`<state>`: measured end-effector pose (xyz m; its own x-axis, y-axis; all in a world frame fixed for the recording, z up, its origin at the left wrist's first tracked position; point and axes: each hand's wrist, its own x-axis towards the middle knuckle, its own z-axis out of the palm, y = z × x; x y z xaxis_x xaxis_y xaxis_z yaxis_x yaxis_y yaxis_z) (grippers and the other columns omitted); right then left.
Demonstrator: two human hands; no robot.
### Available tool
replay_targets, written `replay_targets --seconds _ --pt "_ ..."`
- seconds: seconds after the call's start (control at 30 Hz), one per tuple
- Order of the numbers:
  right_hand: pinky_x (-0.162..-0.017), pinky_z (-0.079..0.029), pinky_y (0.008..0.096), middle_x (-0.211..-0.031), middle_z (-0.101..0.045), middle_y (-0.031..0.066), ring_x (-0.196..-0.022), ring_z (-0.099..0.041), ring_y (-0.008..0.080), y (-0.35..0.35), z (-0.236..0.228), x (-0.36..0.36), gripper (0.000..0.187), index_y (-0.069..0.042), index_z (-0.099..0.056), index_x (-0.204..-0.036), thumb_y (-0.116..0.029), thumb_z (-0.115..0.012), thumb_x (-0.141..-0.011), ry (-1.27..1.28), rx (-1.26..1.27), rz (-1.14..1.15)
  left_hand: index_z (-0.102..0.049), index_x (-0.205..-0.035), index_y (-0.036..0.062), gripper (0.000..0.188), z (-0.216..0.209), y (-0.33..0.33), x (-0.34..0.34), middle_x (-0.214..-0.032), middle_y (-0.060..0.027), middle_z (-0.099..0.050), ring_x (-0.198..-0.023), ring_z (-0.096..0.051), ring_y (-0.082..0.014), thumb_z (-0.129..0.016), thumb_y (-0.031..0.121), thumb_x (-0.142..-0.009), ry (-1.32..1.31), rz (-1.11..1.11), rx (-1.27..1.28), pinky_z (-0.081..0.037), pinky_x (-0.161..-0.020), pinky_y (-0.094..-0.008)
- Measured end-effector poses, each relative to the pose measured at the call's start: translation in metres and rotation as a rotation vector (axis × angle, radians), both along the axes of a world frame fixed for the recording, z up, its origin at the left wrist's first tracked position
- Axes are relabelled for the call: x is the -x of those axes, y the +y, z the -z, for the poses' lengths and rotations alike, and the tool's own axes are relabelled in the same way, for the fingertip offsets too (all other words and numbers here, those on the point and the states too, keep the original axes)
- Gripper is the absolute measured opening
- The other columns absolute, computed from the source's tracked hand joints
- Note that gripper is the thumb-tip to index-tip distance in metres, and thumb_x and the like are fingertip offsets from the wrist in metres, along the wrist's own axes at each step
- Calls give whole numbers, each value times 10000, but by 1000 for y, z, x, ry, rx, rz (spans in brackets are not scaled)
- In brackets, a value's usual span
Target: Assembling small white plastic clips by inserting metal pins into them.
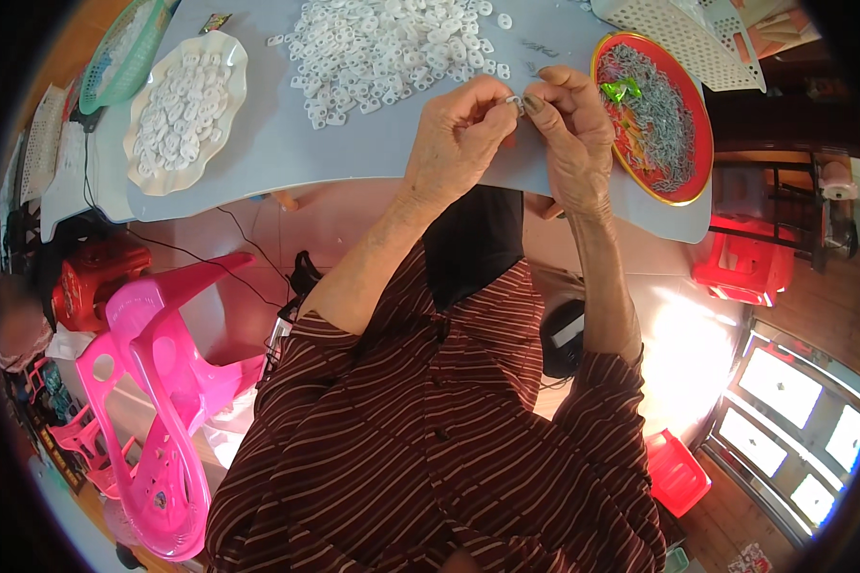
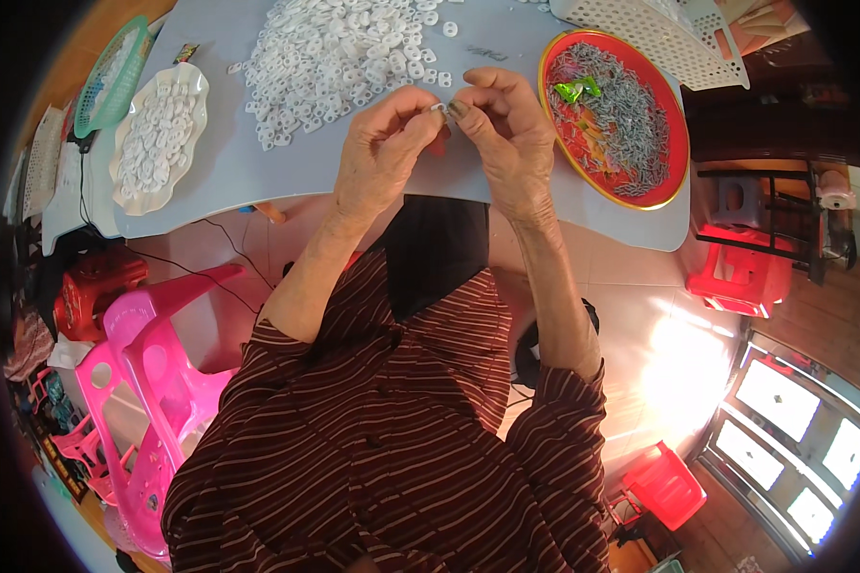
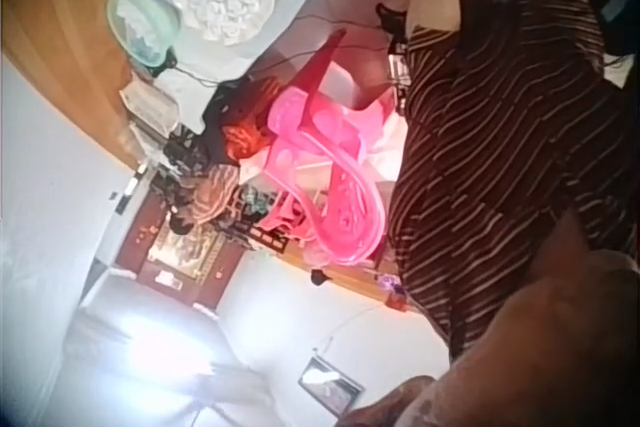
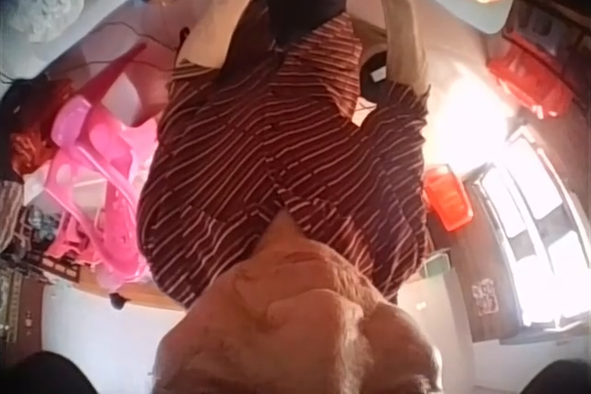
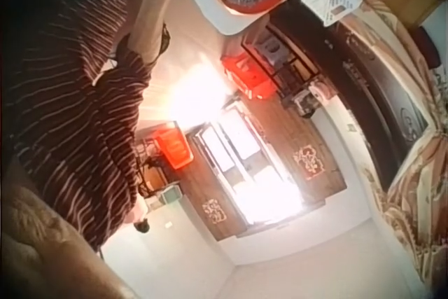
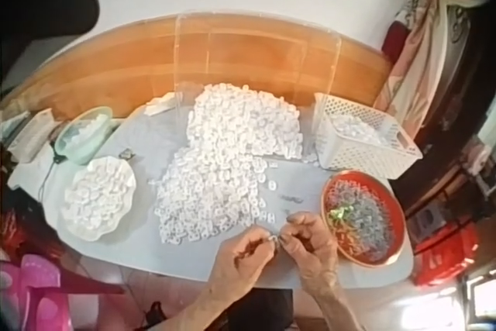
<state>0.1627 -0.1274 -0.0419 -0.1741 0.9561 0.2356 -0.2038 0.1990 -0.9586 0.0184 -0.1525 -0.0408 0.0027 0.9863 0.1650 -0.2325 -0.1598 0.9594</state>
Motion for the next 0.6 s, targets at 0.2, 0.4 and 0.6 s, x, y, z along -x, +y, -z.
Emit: replay_targets --seconds 0.2,0.4,0.6 --pt "-752 -450 199 -890 -616 11 -820 -559 66 -2 -2 1 311 -7 -528 -1159 -37 -633 -868 3 -10 2 -549 -793 19 123 3 0 0 -620 21 -523 -537 -406 -12 -561 110 -875 -29 27 -21 -322 -469 -179" --pt "-755 -462 213 -883 -626 33 -818 -568 78 -2 -4 2 328 5 -507 -1170 -31 -629 -867 -1 -22 -3 -555 -793 20 113 1 -2 -2 -620 22 -528 -538 -411 -13 -558 99 -874 -57 5 16 -321 -469 -179" --pt "-762 -468 217 -897 -630 45 -823 -574 87 -2 -3 1 347 14 -483 -1181 -31 -627 -868 -10 -35 13 -557 -792 19 105 1 -1 -2 -619 21 -528 -545 -416 -12 -553 88 -871 -44 -5 9 -325 -476 -180"
